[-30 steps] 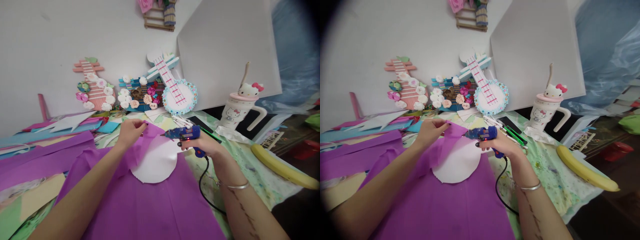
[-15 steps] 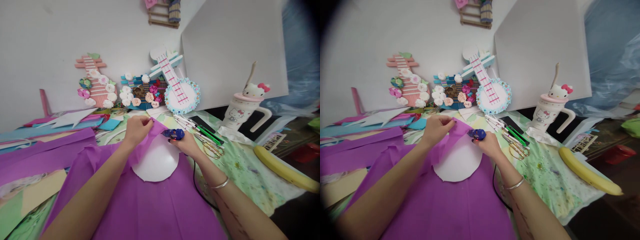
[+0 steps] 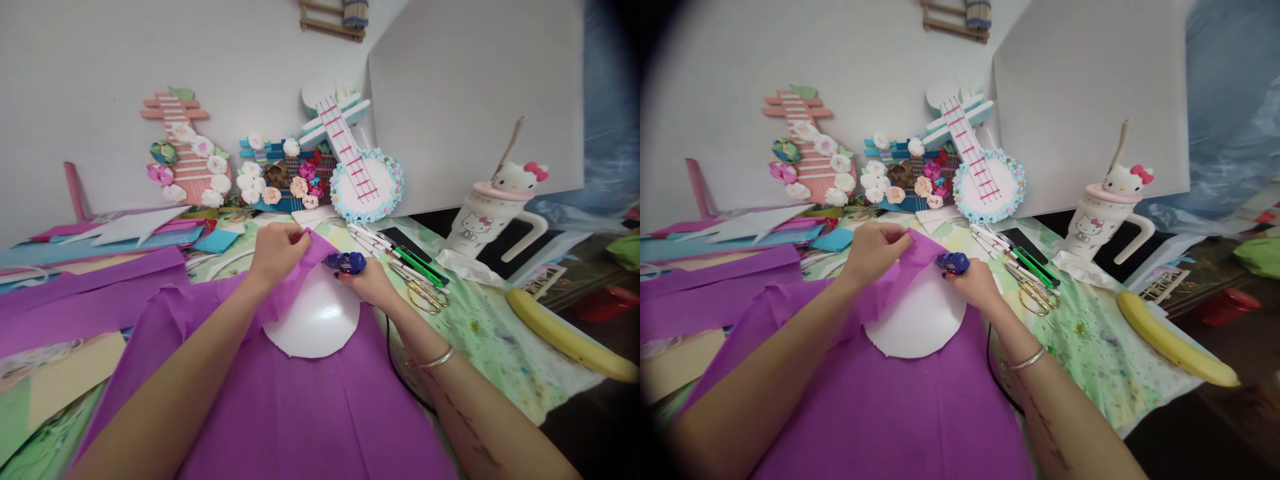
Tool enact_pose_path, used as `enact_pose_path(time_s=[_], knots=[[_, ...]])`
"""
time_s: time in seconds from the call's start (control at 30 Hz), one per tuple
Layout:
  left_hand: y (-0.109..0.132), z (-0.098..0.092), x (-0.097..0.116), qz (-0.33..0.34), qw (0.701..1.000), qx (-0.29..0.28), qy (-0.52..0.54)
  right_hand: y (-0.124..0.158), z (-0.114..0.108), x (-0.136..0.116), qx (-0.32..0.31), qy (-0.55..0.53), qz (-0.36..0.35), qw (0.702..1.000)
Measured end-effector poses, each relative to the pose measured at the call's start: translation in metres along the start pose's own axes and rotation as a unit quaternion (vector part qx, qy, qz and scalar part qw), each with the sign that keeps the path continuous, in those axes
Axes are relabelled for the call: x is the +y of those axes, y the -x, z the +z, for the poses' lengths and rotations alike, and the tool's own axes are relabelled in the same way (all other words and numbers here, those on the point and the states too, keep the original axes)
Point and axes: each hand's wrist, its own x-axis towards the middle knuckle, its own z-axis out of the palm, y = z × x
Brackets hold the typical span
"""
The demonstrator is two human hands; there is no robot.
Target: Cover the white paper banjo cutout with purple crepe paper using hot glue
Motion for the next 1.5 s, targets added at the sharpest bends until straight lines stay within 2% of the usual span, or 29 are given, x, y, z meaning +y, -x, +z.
enact_pose_path(time_s=[0.23,0.37,0.63,0.97,1.2,1.5], knots=[[0.000,0.001,0.000,-0.002,1.000,-0.001,0.010,0.001,-0.002,-0.002,0.012,0.017,-0.017,1.000],[0.000,0.001,0.001,-0.004,1.000,-0.002,0.013,0.003,-0.002,-0.006,-0.001,0.030,-0.027,0.999],[0.000,0.002,-0.002,0.000,1.000,-0.004,0.011,0.003,-0.003,-0.007,0.012,0.059,0.002,0.998],[0.001,0.003,-0.001,0.001,1.000,-0.002,0.019,0.003,0.000,-0.008,-0.008,0.026,-0.012,1.000],[0.001,0.003,0.000,0.001,1.000,-0.007,0.023,0.003,0.000,-0.011,-0.002,0.061,0.018,0.998],[0.000,0.004,-0.001,0.000,1.000,-0.004,0.017,0.003,-0.014,-0.010,-0.014,0.063,0.040,0.997]])
